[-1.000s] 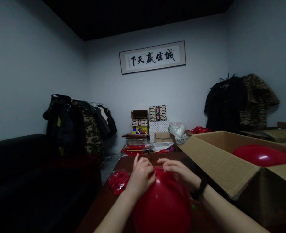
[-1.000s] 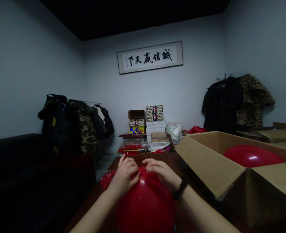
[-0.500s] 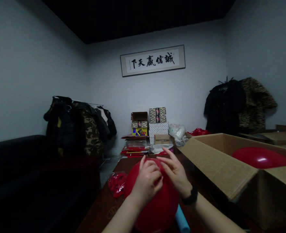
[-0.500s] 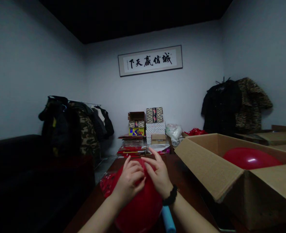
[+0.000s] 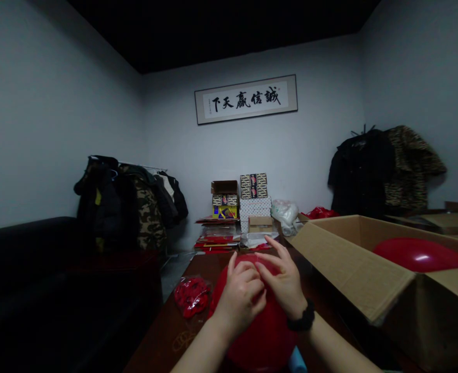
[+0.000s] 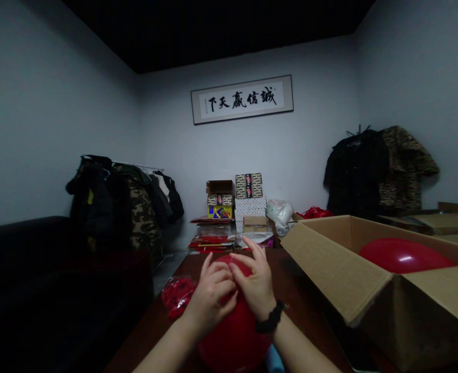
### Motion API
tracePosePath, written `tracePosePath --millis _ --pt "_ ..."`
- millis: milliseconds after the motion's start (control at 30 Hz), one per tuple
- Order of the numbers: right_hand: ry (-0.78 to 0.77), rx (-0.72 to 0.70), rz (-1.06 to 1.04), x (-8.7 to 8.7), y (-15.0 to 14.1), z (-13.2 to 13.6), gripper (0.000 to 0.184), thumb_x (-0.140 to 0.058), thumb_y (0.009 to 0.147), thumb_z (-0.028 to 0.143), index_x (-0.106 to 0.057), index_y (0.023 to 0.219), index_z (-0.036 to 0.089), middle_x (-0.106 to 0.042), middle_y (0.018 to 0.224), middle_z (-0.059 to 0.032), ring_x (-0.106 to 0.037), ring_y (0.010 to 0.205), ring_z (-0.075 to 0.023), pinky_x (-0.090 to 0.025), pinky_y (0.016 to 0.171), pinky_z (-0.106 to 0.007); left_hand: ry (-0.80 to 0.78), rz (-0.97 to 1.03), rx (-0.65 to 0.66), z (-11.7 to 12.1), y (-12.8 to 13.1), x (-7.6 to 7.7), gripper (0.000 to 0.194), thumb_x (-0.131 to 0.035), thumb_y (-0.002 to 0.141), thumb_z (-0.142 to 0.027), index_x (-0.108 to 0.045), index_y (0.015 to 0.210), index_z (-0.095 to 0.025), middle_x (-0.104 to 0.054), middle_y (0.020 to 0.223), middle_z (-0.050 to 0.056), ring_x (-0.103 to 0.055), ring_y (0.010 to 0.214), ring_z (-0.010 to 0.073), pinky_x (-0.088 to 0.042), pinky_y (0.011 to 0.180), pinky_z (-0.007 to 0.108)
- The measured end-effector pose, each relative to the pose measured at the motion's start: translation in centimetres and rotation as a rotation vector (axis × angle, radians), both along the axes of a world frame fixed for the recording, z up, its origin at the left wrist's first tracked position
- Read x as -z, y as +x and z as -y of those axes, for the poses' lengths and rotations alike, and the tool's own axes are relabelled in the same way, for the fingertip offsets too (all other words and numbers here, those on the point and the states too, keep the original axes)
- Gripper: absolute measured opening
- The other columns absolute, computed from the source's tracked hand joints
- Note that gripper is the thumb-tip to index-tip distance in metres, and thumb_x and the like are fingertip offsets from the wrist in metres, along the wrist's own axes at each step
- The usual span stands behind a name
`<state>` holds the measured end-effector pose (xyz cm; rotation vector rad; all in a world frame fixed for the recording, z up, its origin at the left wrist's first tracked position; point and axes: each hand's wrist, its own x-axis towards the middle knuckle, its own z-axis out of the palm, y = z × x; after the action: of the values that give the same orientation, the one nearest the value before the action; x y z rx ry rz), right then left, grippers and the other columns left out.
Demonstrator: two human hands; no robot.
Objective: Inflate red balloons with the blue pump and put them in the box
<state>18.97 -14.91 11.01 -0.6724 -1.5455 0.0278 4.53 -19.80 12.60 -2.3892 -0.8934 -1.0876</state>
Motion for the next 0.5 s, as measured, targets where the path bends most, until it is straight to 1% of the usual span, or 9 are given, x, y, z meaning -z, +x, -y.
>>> tracePosePath --millis 67,167,233,300,400,500 --pt "-0.05 -0.032 -0.033 0.2 0.0 -0.1 0.021 -0.064 0.078 0.032 -0.069 0.098 0.028 -0.048 0.135 -0.0063 -0.044 0.123 -0.0255 -0.034 0.105 -0.051 -0.016 -0.007 -0.012 0.2 0.2 0.0 0.009 -0.058 0.077 -0.017 -0.061 0.07 -0.021 -0.063 0.073 -0.001 -0.054 0.087 0.0172 -0.012 0.11 0.057" --pt "-0.153 -0.147 -0.056 0.4 0.3 -0.2 0.027 -0.067 0.076 0.038 -0.068 0.1 0.028 -0.046 0.137 -0.0073 -0.045 0.123 -0.0259 -0.035 0.105 -0.049 -0.026 -0.014 -0.021 0.3 0.0 -0.2 0.01 -0.057 0.078 -0.018 -0.062 0.071 -0.022 -0.064 0.076 0.0 -0.054 0.09 0.0178 -0.012 0.11 0.057" --pt "-0.193 -0.228 -0.011 0.6 0.9 -0.3 0.03 -0.068 0.074 0.041 -0.067 0.103 0.029 -0.044 0.139 -0.007 -0.044 0.125 -0.0258 -0.035 0.106 -0.049 -0.035 -0.017 -0.019 0.2 -0.5 -0.3 0.008 -0.058 0.078 -0.018 -0.064 0.074 -0.023 -0.065 0.079 0.0 -0.054 0.093 0.0187 -0.011 0.11 0.058" --pt "-0.198 -0.275 0.061 0.8 1.6 -0.2 0.036 -0.071 0.072 0.042 -0.066 0.105 0.03 -0.041 0.142 -0.0067 -0.041 0.128 -0.0264 -0.033 0.107 -0.05 -0.048 -0.015 -0.03 0.1 -1.1 -0.5 0.007 -0.06 0.077 -0.019 -0.065 0.076 -0.024 -0.066 0.082 0.0 -0.053 0.099 0.0203 -0.01 0.109 0.059" --pt "-0.177 -0.28 0.169 0.9 2.4 0.0 0.043 -0.074 0.068 0.043 -0.065 0.108 0.031 -0.037 0.145 -0.007 -0.037 0.131 -0.0281 -0.03 0.108 -0.052 -0.048 0.005 -0.083 -0.1 -1.7 -0.7 0.006 -0.063 0.074 -0.021 -0.067 0.075 -0.025 -0.066 0.095 0.001 -0.049 0.109 0.0239 -0.01 0.108 0.062" --pt "-0.139 -0.227 0.32 0.6 2.5 0.5 0.039 -0.073 0.069 0.042 -0.066 0.106 0.033 -0.038 0.144 -0.0067 -0.035 0.131 -0.0282 -0.027 0.108 -0.055 -0.036 0.012 -0.125 -0.1 -1.9 -0.9 0.005 -0.065 0.073 -0.022 -0.068 0.074 -0.026 -0.061 0.111 0.003 -0.045 0.116 0.0258 -0.011 0.107 0.062"
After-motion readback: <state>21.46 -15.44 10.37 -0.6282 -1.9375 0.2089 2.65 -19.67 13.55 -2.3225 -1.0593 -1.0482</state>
